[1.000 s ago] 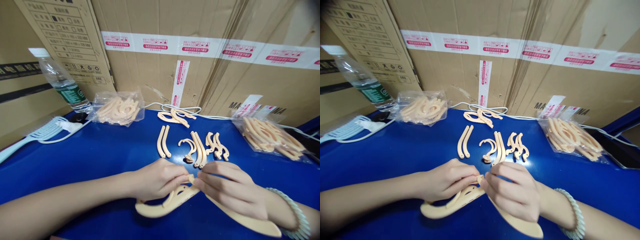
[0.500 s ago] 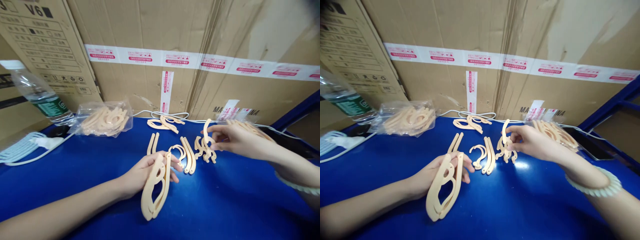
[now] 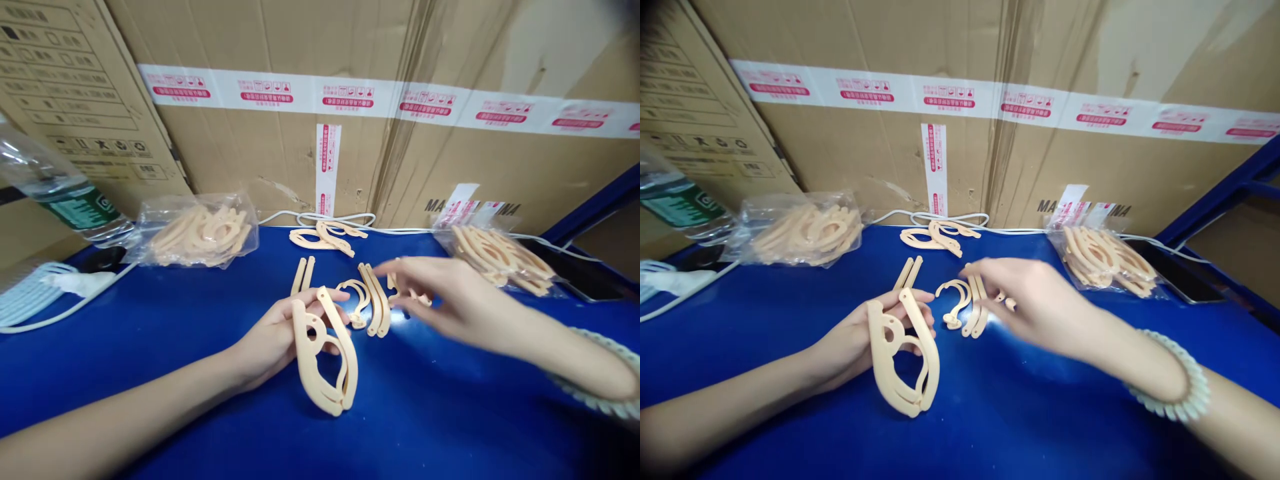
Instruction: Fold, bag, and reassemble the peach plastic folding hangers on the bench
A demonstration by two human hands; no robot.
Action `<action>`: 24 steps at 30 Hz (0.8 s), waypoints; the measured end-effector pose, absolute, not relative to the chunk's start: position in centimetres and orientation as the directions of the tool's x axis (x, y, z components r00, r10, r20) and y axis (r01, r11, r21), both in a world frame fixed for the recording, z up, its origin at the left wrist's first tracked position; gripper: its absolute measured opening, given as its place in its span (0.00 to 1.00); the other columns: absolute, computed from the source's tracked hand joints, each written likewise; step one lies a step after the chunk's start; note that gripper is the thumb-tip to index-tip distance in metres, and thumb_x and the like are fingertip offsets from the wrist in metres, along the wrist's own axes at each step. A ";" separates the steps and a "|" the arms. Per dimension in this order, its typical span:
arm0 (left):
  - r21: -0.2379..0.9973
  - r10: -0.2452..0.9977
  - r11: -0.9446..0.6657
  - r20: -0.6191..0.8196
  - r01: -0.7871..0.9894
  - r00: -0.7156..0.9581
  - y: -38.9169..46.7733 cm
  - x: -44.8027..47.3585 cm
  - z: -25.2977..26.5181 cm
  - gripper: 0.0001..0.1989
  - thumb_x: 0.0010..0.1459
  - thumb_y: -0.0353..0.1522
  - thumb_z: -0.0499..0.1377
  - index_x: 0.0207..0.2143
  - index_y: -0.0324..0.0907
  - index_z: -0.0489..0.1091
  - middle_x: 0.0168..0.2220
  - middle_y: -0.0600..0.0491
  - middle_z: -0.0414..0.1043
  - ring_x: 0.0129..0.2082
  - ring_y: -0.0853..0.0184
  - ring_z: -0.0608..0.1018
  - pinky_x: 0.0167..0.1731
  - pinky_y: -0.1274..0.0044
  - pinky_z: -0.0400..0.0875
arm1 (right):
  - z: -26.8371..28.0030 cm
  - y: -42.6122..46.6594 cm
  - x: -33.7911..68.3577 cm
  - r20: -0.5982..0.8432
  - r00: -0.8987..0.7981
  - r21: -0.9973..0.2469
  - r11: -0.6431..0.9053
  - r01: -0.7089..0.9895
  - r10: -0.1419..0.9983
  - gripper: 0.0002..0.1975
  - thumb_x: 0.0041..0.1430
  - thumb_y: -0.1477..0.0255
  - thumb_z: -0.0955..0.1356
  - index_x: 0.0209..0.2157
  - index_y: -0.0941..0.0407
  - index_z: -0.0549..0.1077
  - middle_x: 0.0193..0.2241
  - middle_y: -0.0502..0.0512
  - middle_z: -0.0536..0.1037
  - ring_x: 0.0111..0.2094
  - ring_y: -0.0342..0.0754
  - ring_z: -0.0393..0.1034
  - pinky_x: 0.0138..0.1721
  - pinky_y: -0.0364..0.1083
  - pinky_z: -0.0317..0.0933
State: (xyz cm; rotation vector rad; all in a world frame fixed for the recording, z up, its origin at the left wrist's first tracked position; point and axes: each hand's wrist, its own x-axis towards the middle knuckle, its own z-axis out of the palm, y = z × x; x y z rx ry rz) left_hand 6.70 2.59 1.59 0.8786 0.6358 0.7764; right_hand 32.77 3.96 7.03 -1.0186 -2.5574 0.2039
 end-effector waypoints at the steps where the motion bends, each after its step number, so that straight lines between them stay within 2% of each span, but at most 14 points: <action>1: 0.849 0.813 0.413 -0.180 -0.330 0.554 2.5 6.7 1.7 0.15 0.53 0.28 0.65 0.45 0.41 0.75 0.37 0.48 0.77 0.36 0.63 0.79 0.35 0.75 0.76 | 6.8 2.8 31.6 0.310 -0.779 -0.224 0.838 0.497 0.545 0.12 0.68 0.71 0.63 0.50 0.57 0.71 0.37 0.57 0.78 0.35 0.49 0.72 0.33 0.45 0.63; 3: 0.845 0.829 0.418 -0.206 -0.332 0.520 2.3 6.8 1.8 0.17 0.52 0.28 0.66 0.46 0.41 0.75 0.36 0.49 0.78 0.35 0.64 0.79 0.35 0.76 0.76 | 5.9 0.9 29.7 0.319 -0.897 -0.061 0.951 0.302 0.306 0.12 0.70 0.76 0.60 0.46 0.57 0.74 0.39 0.57 0.78 0.37 0.50 0.71 0.35 0.47 0.63; 4: 0.841 0.839 0.423 -0.222 -0.338 0.497 2.2 6.8 1.9 0.16 0.53 0.28 0.66 0.46 0.41 0.74 0.36 0.48 0.78 0.35 0.65 0.79 0.36 0.76 0.76 | 5.3 0.2 28.9 0.329 -0.917 -0.004 0.971 0.239 0.227 0.13 0.70 0.77 0.59 0.44 0.59 0.75 0.40 0.57 0.78 0.38 0.50 0.71 0.37 0.48 0.63; 6: 0.812 0.853 0.446 -0.258 -0.378 0.454 1.9 6.9 2.0 0.13 0.57 0.33 0.64 0.45 0.40 0.73 0.36 0.47 0.79 0.36 0.64 0.80 0.37 0.76 0.76 | 3.9 -0.4 28.0 0.368 -0.915 0.045 0.979 0.197 0.167 0.16 0.70 0.79 0.58 0.40 0.59 0.76 0.41 0.56 0.79 0.38 0.50 0.71 0.40 0.50 0.63; 7: 0.788 0.855 0.462 -0.276 -0.406 0.438 1.8 6.8 1.9 0.13 0.60 0.37 0.62 0.44 0.39 0.73 0.36 0.46 0.79 0.36 0.64 0.80 0.38 0.75 0.76 | 3.3 -0.5 27.8 0.395 -0.904 0.052 0.978 0.201 0.165 0.16 0.70 0.79 0.58 0.39 0.59 0.76 0.41 0.56 0.79 0.39 0.50 0.71 0.41 0.50 0.62; 9: 0.755 0.860 0.475 -0.287 -0.453 0.423 1.5 6.8 1.8 0.20 0.63 0.45 0.56 0.40 0.36 0.74 0.37 0.44 0.78 0.38 0.63 0.79 0.41 0.73 0.75 | 2.2 -0.3 27.8 0.440 -0.882 0.077 0.971 0.226 0.171 0.16 0.70 0.79 0.58 0.38 0.59 0.76 0.40 0.55 0.79 0.40 0.50 0.71 0.43 0.51 0.62; 11: 0.801 0.863 0.441 -0.253 -0.405 0.438 1.2 6.6 1.5 0.25 0.62 0.50 0.55 0.39 0.35 0.73 0.38 0.44 0.77 0.40 0.61 0.79 0.44 0.71 0.75 | 1.5 0.0 28.0 0.470 -0.865 0.131 0.956 0.263 0.174 0.16 0.69 0.80 0.57 0.38 0.60 0.76 0.39 0.57 0.79 0.41 0.51 0.70 0.43 0.52 0.61; 15: 0.984 0.894 0.163 -0.114 -0.078 0.433 0.3 6.2 1.3 0.18 0.61 0.44 0.59 0.44 0.38 0.72 0.40 0.48 0.77 0.40 0.61 0.79 0.43 0.72 0.74 | 1.1 0.0 28.2 0.469 -0.857 0.240 0.903 0.356 0.213 0.17 0.68 0.82 0.56 0.38 0.62 0.75 0.38 0.59 0.78 0.44 0.54 0.69 0.46 0.55 0.58; 17: 0.997 0.916 0.011 -0.041 0.078 0.400 -0.1 6.0 1.4 0.15 0.65 0.41 0.56 0.41 0.39 0.74 0.41 0.49 0.77 0.41 0.62 0.79 0.44 0.74 0.72 | 1.1 -0.1 28.2 0.447 -0.849 0.281 0.856 0.433 0.282 0.18 0.68 0.82 0.55 0.36 0.63 0.75 0.36 0.60 0.77 0.44 0.56 0.68 0.49 0.57 0.55; 19: 0.984 0.925 -0.065 -0.002 0.163 0.380 -0.3 5.9 1.6 0.16 0.66 0.39 0.54 0.36 0.40 0.77 0.40 0.50 0.78 0.41 0.63 0.79 0.45 0.76 0.71 | 1.3 -0.1 28.2 0.420 -0.832 0.305 0.808 0.505 0.361 0.20 0.68 0.82 0.54 0.33 0.62 0.74 0.31 0.59 0.76 0.38 0.55 0.69 0.50 0.59 0.54; 22: 0.996 0.933 0.024 -0.053 0.085 0.357 -0.3 5.9 1.6 0.17 0.65 0.41 0.55 0.34 0.39 0.76 0.35 0.50 0.79 0.38 0.64 0.79 0.42 0.78 0.72 | 1.9 -0.1 28.3 0.407 -0.830 0.305 0.800 0.517 0.381 0.19 0.67 0.82 0.54 0.32 0.60 0.73 0.23 0.53 0.72 0.28 0.50 0.65 0.46 0.57 0.56; 24: 0.982 0.924 0.182 -0.151 -0.056 0.350 -0.2 6.0 1.4 0.18 0.63 0.44 0.57 0.32 0.38 0.73 0.31 0.51 0.78 0.33 0.66 0.80 0.37 0.78 0.74 | 2.6 -0.2 28.6 0.449 -0.843 0.336 0.818 0.467 0.296 0.14 0.66 0.82 0.58 0.32 0.58 0.72 0.23 0.52 0.72 0.28 0.49 0.65 0.42 0.53 0.57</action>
